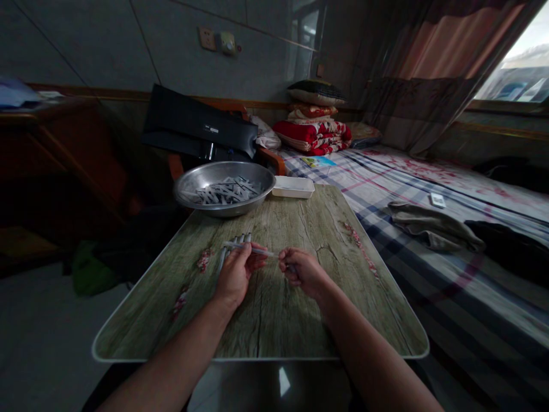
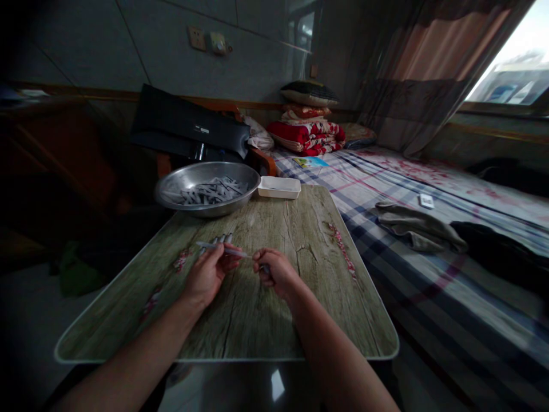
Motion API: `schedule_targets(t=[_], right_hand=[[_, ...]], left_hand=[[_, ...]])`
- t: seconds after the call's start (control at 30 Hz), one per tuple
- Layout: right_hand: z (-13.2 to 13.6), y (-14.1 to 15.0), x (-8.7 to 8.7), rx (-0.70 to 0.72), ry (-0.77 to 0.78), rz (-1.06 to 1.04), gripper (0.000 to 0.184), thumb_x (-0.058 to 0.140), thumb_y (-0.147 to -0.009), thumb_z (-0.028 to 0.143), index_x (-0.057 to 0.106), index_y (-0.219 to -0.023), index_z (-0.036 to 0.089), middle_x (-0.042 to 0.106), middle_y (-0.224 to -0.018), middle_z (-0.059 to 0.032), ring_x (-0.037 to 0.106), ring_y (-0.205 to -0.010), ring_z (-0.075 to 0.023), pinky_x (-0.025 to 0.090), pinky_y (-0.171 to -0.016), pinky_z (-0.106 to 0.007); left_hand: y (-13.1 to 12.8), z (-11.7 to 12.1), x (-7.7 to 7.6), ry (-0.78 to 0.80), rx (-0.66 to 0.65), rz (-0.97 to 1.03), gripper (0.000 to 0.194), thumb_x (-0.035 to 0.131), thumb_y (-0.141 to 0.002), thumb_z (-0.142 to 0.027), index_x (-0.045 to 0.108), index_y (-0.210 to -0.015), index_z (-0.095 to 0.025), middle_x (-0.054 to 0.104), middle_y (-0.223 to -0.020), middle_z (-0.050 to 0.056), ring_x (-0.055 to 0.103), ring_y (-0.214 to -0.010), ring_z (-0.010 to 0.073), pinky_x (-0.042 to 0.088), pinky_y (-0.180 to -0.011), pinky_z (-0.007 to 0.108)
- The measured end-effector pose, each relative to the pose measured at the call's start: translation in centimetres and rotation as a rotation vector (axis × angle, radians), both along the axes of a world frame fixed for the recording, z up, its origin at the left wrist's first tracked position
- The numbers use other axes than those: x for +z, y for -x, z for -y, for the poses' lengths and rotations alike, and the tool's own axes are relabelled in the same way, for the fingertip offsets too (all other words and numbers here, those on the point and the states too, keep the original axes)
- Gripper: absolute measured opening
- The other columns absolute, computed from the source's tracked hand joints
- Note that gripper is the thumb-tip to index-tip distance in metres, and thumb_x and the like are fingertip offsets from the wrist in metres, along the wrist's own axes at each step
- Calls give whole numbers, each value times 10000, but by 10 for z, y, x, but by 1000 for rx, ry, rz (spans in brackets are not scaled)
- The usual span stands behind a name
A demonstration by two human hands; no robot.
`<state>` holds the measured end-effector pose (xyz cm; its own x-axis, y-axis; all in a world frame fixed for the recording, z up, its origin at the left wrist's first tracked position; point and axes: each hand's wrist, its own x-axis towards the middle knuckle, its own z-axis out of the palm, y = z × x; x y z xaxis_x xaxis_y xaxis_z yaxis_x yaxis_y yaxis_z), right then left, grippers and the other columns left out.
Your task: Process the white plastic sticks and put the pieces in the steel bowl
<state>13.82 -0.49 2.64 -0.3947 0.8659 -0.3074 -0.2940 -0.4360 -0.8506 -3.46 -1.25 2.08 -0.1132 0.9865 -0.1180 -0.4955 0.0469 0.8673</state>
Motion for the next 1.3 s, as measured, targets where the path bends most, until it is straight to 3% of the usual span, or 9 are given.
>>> schedule_targets(t=[0.23, 0.4, 0.53, 0.63, 0.73, 0.83, 0.93, 1.1, 1.3], right_hand=[[3, 2, -2, 52, -50, 40, 280, 682, -705, 360, 454, -677, 201, 385, -521, 88, 236, -394, -37, 98, -390, -214], [-9, -9, -7, -148, 119, -118, 205, 534, -667, 256, 342, -599, 231, 260, -450, 95, 142, -381, -59, 74, -372, -231], [-17, -15, -8, -341, 187, -145, 222, 497, -697, 273, 300, -600, 243, 234, -453, 94, 132, -384, -71, 84, -360, -228], [-13, -10, -5, -320, 94, -140, 225, 564, -703, 306, 366, -630, 229, 255, -483, 102, 151, -396, -65, 97, -366, -216], [-3, 2, -4, -198, -57, -4, 200, 648, -719, 345, 501, -722, 211, 282, -493, 110, 169, -405, -60, 112, -385, -208], [6, 12, -5, -6, -251, 212, 192, 690, -724, 336, 572, -698, 188, 402, -530, 66, 288, -455, -62, 188, -422, -200], [9, 14, -7, 180, -269, 279, 103, 647, -743, 292, 633, -768, 193, 414, -540, 59, 305, -471, -70, 207, -437, -196], [2, 6, -11, -73, -181, 240, 145, 484, -691, 214, 574, -804, 206, 345, -530, 67, 262, -447, -93, 184, -421, -213], [0, 10, -15, -262, -580, 477, 146, 458, -709, 143, 557, -783, 221, 541, -769, -17, 493, -755, -174, 401, -659, -273]], left_hand=[[0, -2, -3, -41, 71, 63, 246, 693, -821, -399, 665, -821, -155, 740, -809, 68, 697, -752, 189, 553, -651, 272], [17, -17, -6, 100, 285, 363, 192, 522, -921, -303, 585, -774, -198, 684, -710, 27, 693, -707, 171, 565, -676, 306], [17, -19, -6, 148, 327, 421, 149, 517, -910, -211, 599, -787, -190, 630, -692, 6, 620, -614, 118, 552, -656, 271], [6, -11, -4, 142, 143, 366, 44, 612, -826, -152, 651, -838, -168, 633, -740, 9, 564, -572, 82, 459, -518, 188], [-7, 0, -1, 147, -83, 282, 136, 691, -769, -138, 683, -905, -151, 665, -868, 33, 585, -630, 81, 424, -496, 169], [-14, 4, 0, 175, -159, 281, 81, 699, -801, -198, 670, -852, -142, 648, -812, 22, 585, -631, 90, 467, -540, 188], [-12, 2, -3, 202, -159, 301, 143, 674, -843, -255, 623, -761, -149, 539, -612, -25, 524, -535, 82, 459, -514, 182], [-5, -1, -10, 366, -261, 330, 127, 583, -805, -36, 633, -862, -139, 593, -646, -2, 587, -542, 93, 517, -577, 218], [-10, 6, -15, 407, -563, 406, 303, 511, -669, 38, 668, -857, -141, 711, -795, 82, 710, -772, 203, 561, -782, 352]])
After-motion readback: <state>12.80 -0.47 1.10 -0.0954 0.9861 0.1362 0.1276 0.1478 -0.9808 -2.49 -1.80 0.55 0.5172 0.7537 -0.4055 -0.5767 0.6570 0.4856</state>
